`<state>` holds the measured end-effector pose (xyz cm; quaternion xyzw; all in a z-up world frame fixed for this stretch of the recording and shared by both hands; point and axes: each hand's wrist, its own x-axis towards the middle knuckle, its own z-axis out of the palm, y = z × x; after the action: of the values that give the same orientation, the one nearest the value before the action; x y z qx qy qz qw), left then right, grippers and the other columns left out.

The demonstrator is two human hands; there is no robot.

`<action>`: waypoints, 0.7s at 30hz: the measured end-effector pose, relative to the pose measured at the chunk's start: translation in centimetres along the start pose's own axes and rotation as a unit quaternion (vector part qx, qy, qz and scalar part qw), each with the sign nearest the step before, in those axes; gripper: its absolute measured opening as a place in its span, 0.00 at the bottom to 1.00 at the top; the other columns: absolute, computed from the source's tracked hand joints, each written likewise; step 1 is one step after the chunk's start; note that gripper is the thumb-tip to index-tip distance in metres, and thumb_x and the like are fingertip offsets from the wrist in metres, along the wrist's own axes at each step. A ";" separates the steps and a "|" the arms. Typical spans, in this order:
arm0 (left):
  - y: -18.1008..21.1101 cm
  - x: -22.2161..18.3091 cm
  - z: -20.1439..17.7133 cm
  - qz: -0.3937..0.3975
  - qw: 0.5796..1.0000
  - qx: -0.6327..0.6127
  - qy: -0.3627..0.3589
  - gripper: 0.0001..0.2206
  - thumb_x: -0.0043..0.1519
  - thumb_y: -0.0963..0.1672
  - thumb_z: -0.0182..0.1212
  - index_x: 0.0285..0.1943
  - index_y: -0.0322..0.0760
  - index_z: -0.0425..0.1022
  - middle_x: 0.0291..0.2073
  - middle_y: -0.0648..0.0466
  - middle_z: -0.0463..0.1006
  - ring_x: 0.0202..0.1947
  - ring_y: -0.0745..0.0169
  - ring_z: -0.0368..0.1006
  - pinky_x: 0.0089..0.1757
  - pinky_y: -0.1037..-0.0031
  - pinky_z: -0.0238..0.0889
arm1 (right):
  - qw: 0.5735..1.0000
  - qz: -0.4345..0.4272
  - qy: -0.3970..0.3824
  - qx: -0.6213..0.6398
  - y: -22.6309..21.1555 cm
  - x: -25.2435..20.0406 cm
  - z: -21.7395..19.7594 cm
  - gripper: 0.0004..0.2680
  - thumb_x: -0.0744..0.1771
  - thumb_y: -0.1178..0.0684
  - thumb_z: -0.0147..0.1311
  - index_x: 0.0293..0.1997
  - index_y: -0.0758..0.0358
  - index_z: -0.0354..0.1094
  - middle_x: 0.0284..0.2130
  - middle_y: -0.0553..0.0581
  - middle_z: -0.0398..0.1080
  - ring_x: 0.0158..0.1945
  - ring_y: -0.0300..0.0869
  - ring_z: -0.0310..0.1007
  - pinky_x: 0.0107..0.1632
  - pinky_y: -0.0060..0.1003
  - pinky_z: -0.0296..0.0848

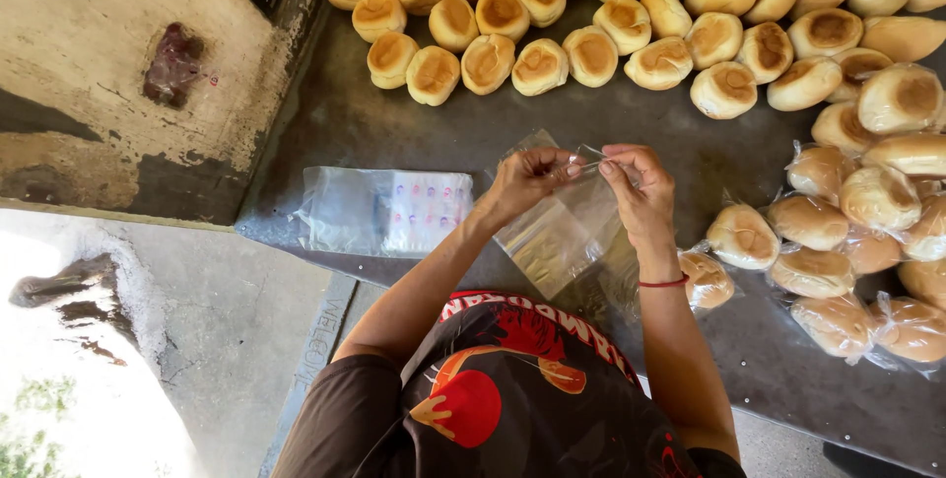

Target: The person opens clear plastic bags by hand, inserts baked bread rolls into individual bags one at a time, and places the packaged bread rolls on the table.

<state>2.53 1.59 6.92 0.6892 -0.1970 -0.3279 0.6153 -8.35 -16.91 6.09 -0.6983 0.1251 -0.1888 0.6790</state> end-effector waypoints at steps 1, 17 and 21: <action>0.0 0.0 0.3 0.109 0.993 0.033 0.027 0.11 0.64 0.45 0.69 0.53 0.37 0.84 0.35 0.53 0.73 0.35 0.71 0.72 0.33 0.78 0.67 | 0.999 -0.022 0.003 -0.030 -0.5 -0.1 0.0 0.03 0.69 0.58 0.59 0.43 0.67 0.72 0.50 0.53 0.72 0.50 0.36 0.74 0.53 0.30 0.73; 1.0 -0.2 2.2 0.064 0.994 0.046 0.075 0.11 0.64 0.46 0.66 0.45 0.31 0.81 0.29 0.56 0.81 0.30 0.77 0.72 0.32 0.79 0.66 | 0.944 -0.188 0.078 -0.258 -2.0 0.0 0.5 0.04 0.67 0.60 0.63 0.41 0.66 0.70 0.43 0.59 0.76 0.47 0.49 0.78 0.50 0.40 0.75; -0.4 0.5 2.9 0.073 0.994 0.038 0.075 0.11 0.68 0.45 0.65 0.50 0.29 0.79 0.31 0.54 0.80 0.31 0.75 0.70 0.34 0.78 0.67 | 0.933 -0.178 0.118 -0.289 -2.7 -0.5 1.1 0.10 0.66 0.58 0.65 0.48 0.68 0.70 0.50 0.61 0.72 0.53 0.54 0.73 0.55 0.44 0.72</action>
<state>0.81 -0.80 6.35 0.7186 -0.2125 -0.2223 0.6238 -8.52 -15.56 8.74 -0.8478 0.1274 -0.3435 0.3835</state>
